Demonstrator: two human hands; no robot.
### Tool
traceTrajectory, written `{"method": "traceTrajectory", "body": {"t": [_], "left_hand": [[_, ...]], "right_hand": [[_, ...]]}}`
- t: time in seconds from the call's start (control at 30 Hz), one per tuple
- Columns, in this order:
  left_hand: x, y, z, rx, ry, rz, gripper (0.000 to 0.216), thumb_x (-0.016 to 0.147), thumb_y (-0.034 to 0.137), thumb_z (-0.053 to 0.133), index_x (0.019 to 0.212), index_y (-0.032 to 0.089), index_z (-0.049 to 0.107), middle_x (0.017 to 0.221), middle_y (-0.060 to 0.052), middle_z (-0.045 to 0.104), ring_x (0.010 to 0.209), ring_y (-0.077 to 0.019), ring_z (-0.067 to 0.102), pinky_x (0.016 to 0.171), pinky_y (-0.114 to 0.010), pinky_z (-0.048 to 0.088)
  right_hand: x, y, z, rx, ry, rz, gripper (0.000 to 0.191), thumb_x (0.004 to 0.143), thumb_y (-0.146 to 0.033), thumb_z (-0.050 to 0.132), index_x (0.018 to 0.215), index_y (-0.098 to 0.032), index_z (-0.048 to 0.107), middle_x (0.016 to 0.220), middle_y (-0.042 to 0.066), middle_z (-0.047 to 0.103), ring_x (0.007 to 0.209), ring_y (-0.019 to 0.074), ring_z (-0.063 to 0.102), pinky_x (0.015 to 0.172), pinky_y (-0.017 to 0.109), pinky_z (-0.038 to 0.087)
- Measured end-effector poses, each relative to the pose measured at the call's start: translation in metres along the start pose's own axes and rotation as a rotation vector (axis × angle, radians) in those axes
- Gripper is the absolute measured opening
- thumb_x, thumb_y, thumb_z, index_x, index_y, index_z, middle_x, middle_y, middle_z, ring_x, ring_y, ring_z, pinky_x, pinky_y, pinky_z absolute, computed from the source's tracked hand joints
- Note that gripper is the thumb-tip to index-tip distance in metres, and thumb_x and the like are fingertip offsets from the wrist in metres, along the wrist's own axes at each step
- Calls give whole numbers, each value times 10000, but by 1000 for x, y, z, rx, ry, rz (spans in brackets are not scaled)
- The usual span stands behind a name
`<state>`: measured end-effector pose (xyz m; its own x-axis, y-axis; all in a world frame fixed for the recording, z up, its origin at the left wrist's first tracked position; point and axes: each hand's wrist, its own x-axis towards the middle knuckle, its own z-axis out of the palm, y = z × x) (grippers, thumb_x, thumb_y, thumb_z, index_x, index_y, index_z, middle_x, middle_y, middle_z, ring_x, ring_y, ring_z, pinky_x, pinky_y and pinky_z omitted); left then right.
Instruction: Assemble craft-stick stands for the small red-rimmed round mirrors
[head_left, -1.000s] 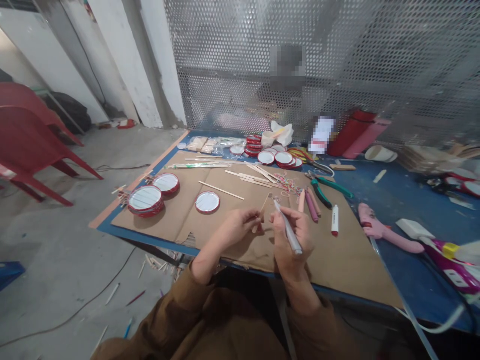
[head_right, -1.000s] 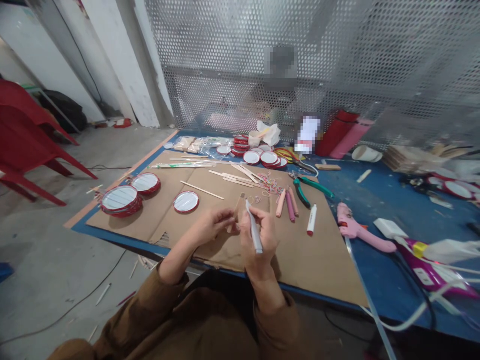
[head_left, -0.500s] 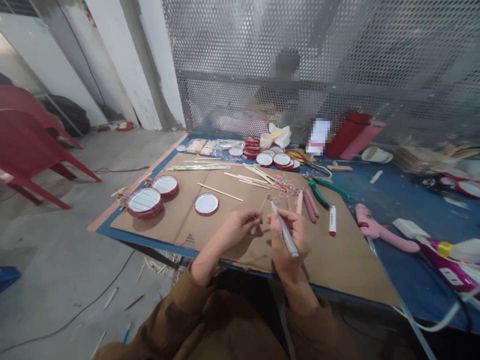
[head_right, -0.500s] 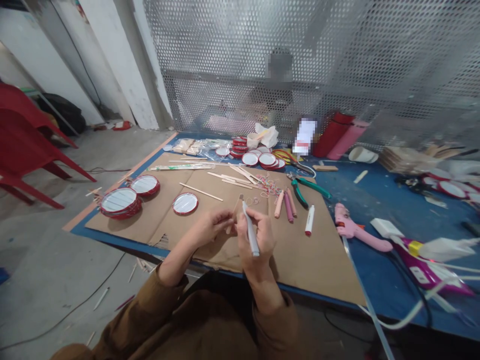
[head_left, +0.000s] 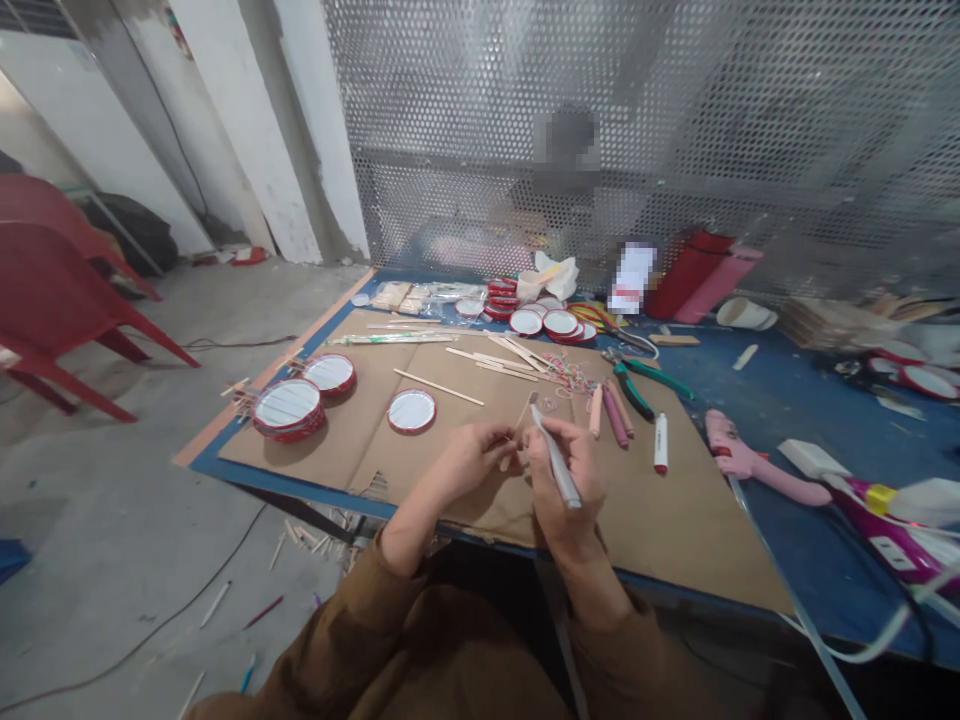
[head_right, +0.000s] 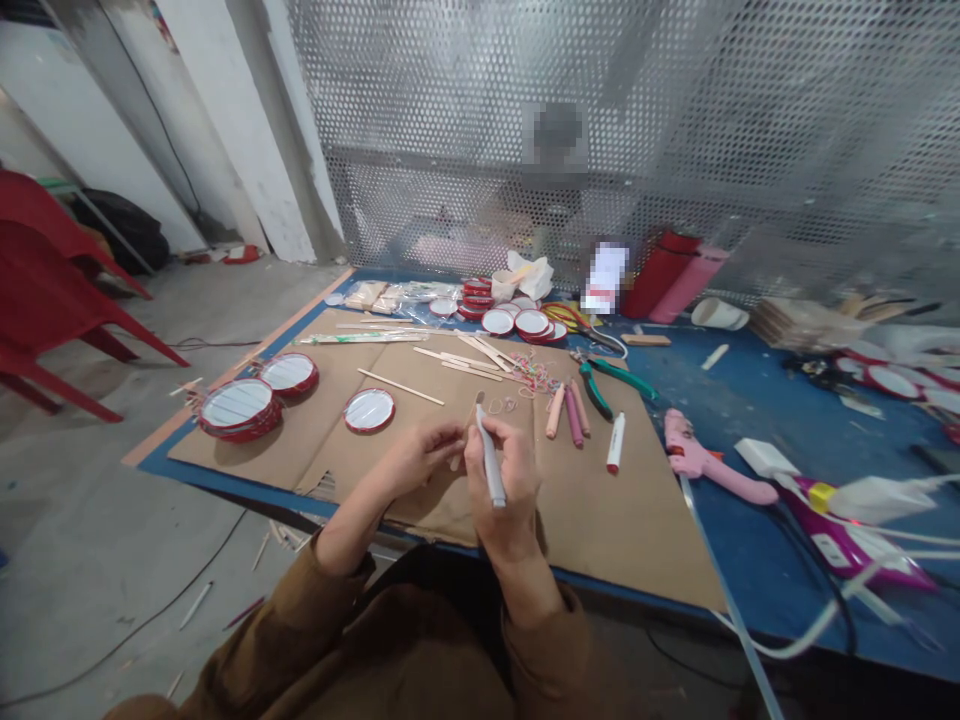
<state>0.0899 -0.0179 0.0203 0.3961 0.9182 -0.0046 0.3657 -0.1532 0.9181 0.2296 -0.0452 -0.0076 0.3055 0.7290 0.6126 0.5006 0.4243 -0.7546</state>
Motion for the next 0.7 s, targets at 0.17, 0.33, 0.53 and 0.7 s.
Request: {"method": "traceTrajectory", "body": {"t": [0.17,0.33,0.53,0.7], "left_hand": [[-1,-1,0,-27,-9,4,203,880,275,503,693,200,525,739,-1,688,709,-128,581,694,-207,427],[-1,-4,1,-18,-16,2,191,890,268,509,716,196,541,727,11,676,695,-120,575,695,-203,417],[-1,-5,1,-39,-39,-10,185,895,290,507,738,197,538,731,11,668,711,-126,581,696,-203,420],[0,-3,0,-19,-24,7,187,883,260,506,710,194,521,719,9,661,701,-123,572,692,-205,416]], "right_hand": [[-2,3,1,78,50,65,275,918,-430,640,1056,-193,652,875,54,743,729,179,716,637,296,586],[0,5,3,76,44,44,255,903,-406,666,1050,-197,659,864,44,742,712,172,709,648,301,585],[5,-3,2,61,49,-10,211,901,-370,662,1031,-203,655,835,30,738,679,165,701,620,282,571],[3,-2,1,59,30,12,223,914,-389,646,1025,-196,655,815,30,735,642,157,691,595,274,573]]}}
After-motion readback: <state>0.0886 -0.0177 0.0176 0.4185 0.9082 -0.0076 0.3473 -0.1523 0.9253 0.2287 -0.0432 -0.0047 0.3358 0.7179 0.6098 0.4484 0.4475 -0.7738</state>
